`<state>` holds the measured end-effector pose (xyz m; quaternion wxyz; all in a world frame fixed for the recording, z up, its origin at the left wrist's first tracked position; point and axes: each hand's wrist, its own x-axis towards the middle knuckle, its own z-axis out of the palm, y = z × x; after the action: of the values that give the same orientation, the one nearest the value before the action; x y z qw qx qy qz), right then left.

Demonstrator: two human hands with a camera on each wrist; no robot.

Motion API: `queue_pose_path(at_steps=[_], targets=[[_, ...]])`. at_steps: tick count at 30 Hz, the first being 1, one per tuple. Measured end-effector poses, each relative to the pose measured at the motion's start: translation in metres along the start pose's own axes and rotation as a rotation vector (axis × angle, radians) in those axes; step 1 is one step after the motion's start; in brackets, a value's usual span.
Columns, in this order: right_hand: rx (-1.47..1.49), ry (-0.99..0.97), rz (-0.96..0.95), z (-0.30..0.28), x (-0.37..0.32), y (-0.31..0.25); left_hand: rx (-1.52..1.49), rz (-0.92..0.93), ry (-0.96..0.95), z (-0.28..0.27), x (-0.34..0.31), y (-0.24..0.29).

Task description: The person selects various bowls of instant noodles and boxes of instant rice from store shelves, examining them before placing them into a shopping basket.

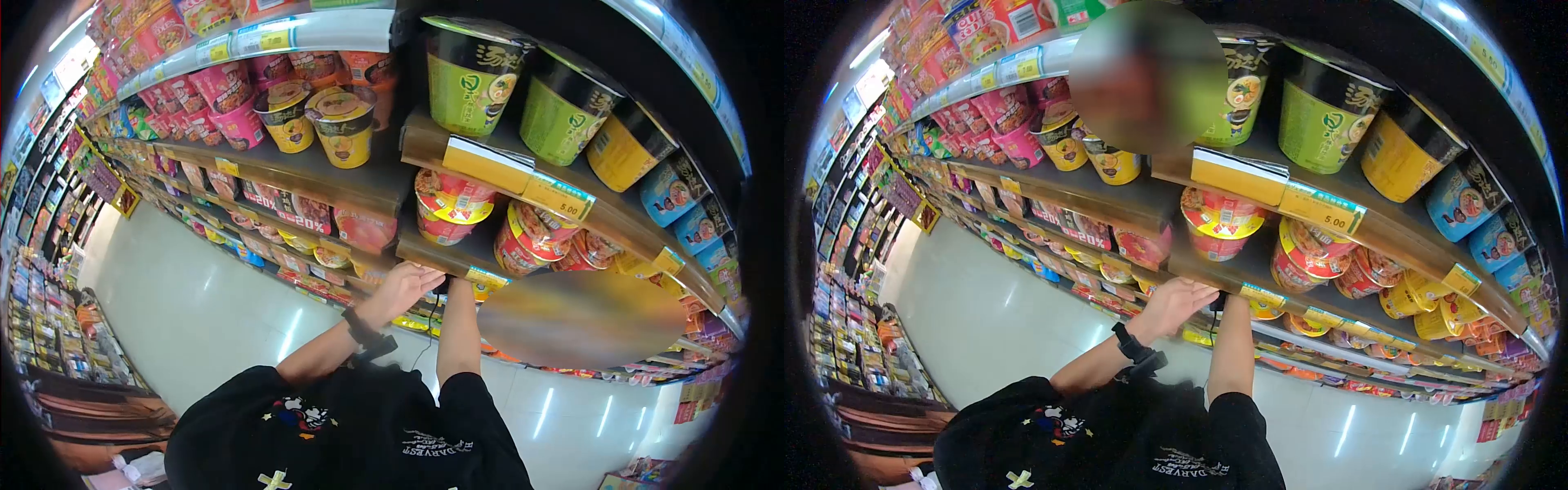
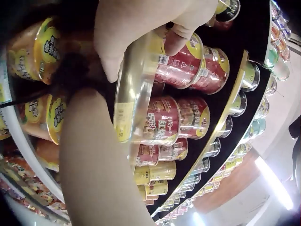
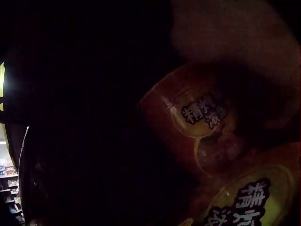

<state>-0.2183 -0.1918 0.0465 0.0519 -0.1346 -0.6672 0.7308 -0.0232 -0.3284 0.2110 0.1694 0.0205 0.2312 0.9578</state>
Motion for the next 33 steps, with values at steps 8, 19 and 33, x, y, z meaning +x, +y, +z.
queue_pose_path(at_steps=[8, 19, 33], targets=[[-0.57, 0.022, -0.374, -0.052, -0.072, 0.065, -0.181, -0.051, -0.021, -0.053, 0.008, -0.01], [-0.469, 0.394, -0.156, -0.081, -0.311, -0.008, -0.096, -0.314, -0.031, -0.034, 0.009, 0.015], [0.271, 1.634, 0.187, -0.133, -0.64, 0.104, 0.95, -1.038, -0.609, -0.113, -0.12, -0.127]])
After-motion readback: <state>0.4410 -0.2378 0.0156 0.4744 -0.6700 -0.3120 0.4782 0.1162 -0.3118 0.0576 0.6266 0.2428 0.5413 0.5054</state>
